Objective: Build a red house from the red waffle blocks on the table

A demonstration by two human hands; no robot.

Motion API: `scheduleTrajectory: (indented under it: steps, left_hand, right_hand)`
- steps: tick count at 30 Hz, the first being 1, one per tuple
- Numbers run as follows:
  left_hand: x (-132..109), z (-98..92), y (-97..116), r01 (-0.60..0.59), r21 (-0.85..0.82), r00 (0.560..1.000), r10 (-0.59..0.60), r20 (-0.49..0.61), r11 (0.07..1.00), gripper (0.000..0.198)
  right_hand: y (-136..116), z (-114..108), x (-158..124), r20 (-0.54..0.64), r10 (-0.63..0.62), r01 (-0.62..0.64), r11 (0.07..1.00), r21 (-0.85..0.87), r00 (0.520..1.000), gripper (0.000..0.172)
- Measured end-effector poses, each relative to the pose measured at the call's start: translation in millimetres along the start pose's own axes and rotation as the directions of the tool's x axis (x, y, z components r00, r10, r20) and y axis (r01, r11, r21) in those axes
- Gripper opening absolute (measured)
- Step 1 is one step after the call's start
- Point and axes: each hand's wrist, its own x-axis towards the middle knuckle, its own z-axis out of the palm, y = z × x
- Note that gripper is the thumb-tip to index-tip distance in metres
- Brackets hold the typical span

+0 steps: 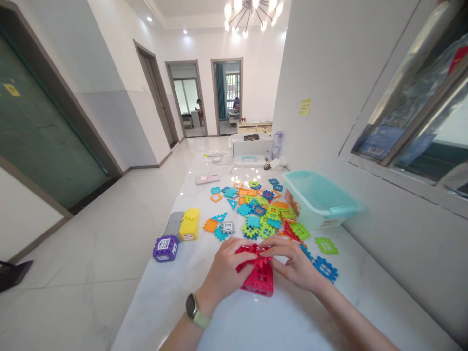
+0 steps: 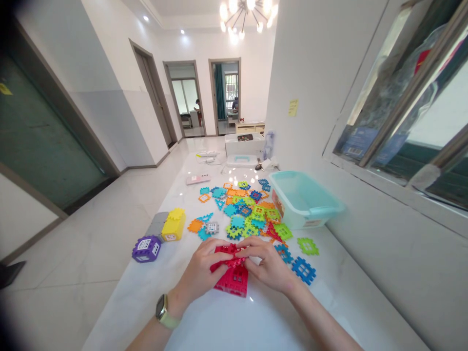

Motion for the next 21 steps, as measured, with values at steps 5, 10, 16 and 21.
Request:
scheduleTrajectory:
  steps: [5,10,16,21]
  left_hand:
    - [-2,2.8,-6,-0.089,0.082,0.99,0.098,-0.104,0.993,0.027]
    - [-2,2.5,-4,-0.119,0.073,0.989,0.125,-0.081,0.99,0.025]
    - [-1,6.3,-5,-0.129,0.017,0.983,0.13,-0.131,0.992,0.025]
    - [0,7.8,-4,-0.148,-0.062,0.977,0.136,-0.165,0.987,0.029]
  right_hand:
    - [-11,-4,-1,0.148,0.085,-0.094,0.994,0.055,0.985,0.029]
    - [-17,-7,0,0.164,0.12,-0.129,0.991,0.044,0.979,0.021]
    - [-18,-1,3,0.136,0.052,-0.064,0.994,0.089,0.989,0.023]
    - [-18,1,3,0.139,0.035,-0.053,0.99,0.127,0.99,0.025]
